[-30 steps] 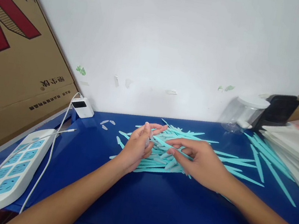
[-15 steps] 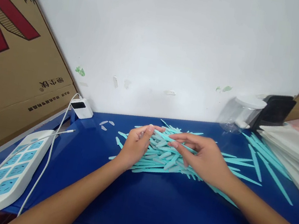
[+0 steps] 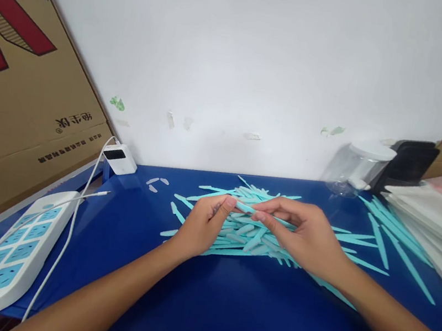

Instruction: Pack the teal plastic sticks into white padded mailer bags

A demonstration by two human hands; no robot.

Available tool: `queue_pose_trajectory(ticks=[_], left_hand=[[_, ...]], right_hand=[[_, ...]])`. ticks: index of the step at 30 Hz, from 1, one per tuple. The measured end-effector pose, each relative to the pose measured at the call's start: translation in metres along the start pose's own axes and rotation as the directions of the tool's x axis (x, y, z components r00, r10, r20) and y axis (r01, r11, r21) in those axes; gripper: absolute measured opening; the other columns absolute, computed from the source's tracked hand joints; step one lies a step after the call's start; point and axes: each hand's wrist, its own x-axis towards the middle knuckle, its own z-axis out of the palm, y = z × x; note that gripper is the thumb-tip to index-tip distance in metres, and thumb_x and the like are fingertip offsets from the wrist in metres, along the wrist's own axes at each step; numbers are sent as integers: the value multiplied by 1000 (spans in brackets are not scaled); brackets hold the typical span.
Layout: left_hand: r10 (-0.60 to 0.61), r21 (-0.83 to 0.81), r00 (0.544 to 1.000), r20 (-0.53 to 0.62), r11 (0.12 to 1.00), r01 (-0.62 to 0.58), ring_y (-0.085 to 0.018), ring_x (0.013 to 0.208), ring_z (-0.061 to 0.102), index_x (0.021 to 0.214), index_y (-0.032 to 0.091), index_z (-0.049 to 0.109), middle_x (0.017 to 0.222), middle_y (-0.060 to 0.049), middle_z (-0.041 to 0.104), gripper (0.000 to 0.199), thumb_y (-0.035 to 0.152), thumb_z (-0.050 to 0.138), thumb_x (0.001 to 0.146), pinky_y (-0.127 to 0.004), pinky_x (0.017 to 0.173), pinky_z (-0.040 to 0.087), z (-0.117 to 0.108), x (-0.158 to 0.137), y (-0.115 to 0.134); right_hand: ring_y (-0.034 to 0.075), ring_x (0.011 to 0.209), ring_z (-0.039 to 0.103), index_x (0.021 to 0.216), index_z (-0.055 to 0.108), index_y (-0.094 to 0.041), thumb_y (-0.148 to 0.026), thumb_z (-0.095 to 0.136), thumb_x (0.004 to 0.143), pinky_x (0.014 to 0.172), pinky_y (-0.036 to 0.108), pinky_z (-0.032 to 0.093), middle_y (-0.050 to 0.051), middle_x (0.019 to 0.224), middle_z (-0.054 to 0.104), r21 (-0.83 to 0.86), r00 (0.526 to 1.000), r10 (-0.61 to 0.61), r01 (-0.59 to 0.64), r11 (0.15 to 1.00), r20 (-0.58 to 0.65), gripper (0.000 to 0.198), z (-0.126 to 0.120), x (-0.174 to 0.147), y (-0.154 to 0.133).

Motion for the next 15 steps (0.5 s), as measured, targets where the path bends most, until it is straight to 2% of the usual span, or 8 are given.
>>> queue_pose_trajectory(ticks=[4, 7, 10, 12, 15], left_hand=[[54, 72, 998, -17, 996, -52, -19, 64, 51, 83, 18, 78, 61, -3, 54, 53, 54, 45, 104, -27, 63, 37, -1, 1, 0], [18, 117, 995, -99, 993, -6, -15, 57, 45, 82, 18, 76, 57, -1, 50, 55, 56, 44, 104, -26, 59, 34, -4, 5, -7], [-115, -5, 979, -165, 993, 116, -12, 47, 32, 79, 16, 74, 51, 3, 36, 60, 62, 44, 101, -26, 50, 26, -10, 14, -16], [-235, -137, 960, -150, 967, 215, -10, 43, 23, 73, 15, 70, 50, 5, 29, 60, 63, 45, 100, -25, 46, 20, -16, 19, -19], [-403, -307, 911, -84, 880, 362, -8, 41, 15, 67, 16, 61, 50, 7, 24, 54, 55, 43, 100, -24, 43, 12, -23, 23, -17]], right_hand=[[24, 77, 71, 102, 80, -23, -46, 66, 95, 63, 33, 54, 8, 88, 79, -69, 999, -37, 37, 997, -5, 28, -2, 1, 0], [23, 79, 70, 104, 79, -23, -46, 63, 97, 67, 33, 53, 7, 93, 79, -141, 997, -63, 57, 988, -35, 29, -5, 3, 7], [21, 80, 68, 106, 78, -22, -45, 60, 99, 68, 33, 51, 7, 100, 79, -269, 996, -75, 60, 961, -46, 29, -9, 8, 18], [21, 81, 68, 105, 78, -22, -44, 58, 100, 67, 33, 51, 8, 104, 79, -342, 996, -88, 84, 936, 4, 31, -12, 12, 24], [24, 92, 69, 104, 79, -22, -46, 55, 101, 73, 34, 52, 9, 107, 78, -400, 990, -131, 139, 906, 50, 34, -22, 19, 28]])
